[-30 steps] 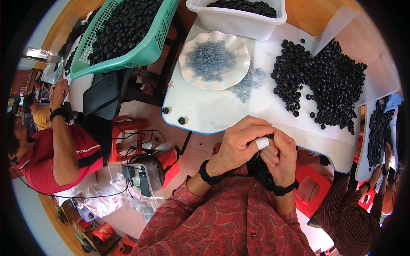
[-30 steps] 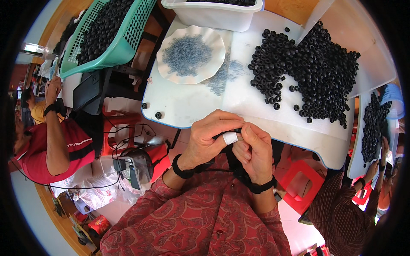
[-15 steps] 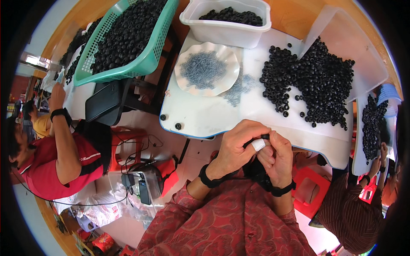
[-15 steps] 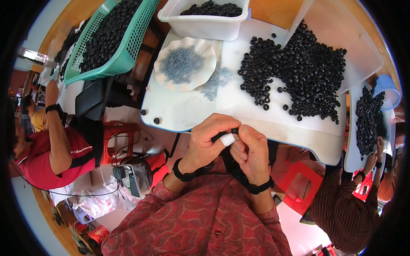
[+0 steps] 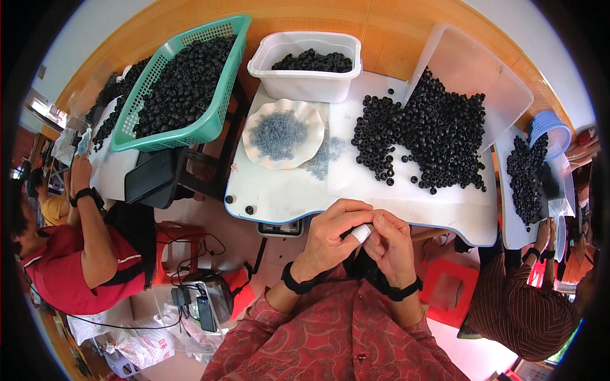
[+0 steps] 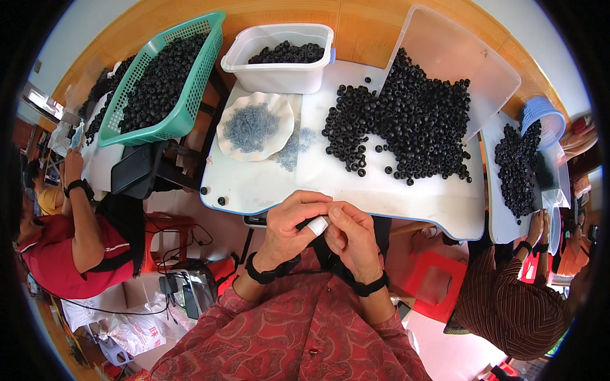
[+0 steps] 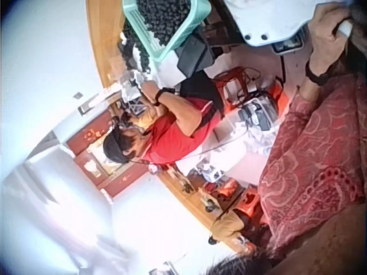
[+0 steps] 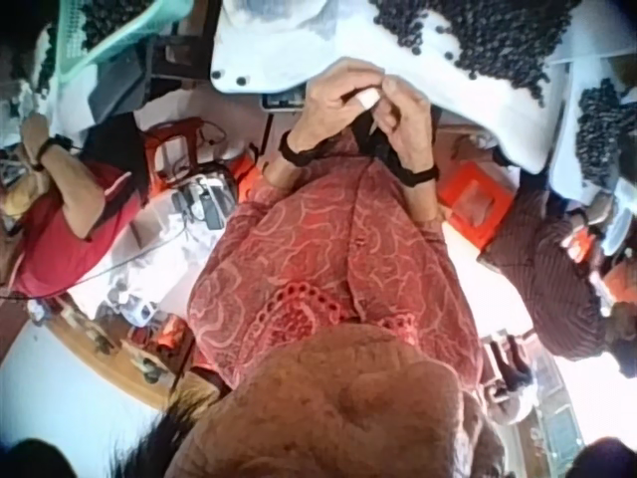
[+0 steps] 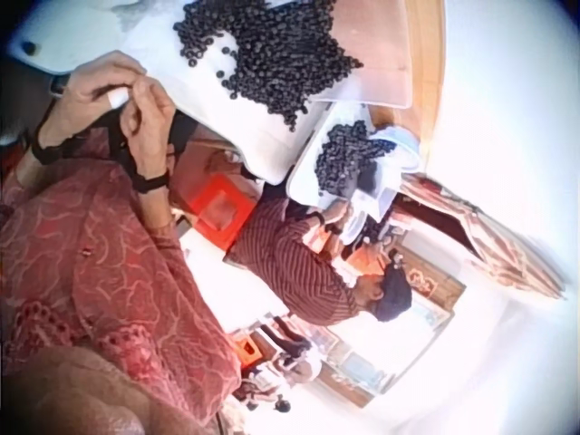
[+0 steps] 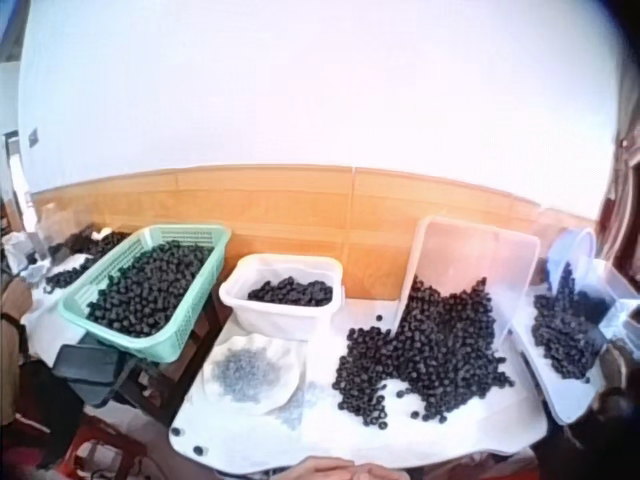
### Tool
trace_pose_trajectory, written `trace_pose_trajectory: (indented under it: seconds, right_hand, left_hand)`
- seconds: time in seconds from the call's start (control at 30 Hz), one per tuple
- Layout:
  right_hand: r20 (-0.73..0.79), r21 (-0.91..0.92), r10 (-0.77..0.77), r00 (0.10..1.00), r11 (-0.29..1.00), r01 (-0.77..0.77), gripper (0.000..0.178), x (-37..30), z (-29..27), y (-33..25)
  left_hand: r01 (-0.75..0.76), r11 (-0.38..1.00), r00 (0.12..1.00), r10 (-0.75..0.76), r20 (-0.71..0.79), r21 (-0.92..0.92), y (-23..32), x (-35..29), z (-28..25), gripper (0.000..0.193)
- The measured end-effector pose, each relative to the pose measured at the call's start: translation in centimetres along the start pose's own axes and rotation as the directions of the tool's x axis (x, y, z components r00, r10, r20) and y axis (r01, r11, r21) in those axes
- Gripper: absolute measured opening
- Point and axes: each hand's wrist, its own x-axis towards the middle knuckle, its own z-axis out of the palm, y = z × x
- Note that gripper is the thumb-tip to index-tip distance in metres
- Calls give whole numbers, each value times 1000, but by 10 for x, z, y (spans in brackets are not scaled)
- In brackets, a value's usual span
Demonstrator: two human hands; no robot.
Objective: Assembling small black spherical parts into white plastic collars on a production table.
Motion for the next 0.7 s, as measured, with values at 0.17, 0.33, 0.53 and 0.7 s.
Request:
trace_pose_trajectory:
  seconds: [0.17,0.33,0.53,0.7]
  right_hand:
    - [9,-43,-11,1000,999,12,27,-6,2,-1]
    - [36,-87,-62,997,994,65,27,-10,2,-4]
    - [31,-37,-45,998,998,46,26,-16,4,-4]
    - [0,-32,-50,999,998,50,31,-18,7,-2]
  left_hand:
    - [-45,999,999,45,-9,-27,2,-1,1,26]
    - [-108,994,994,107,-4,-35,4,-1,1,24]
    - [-138,990,990,138,10,-13,5,-4,0,22]
    - [-118,992,993,118,-5,-49,6,-5,-1,23]
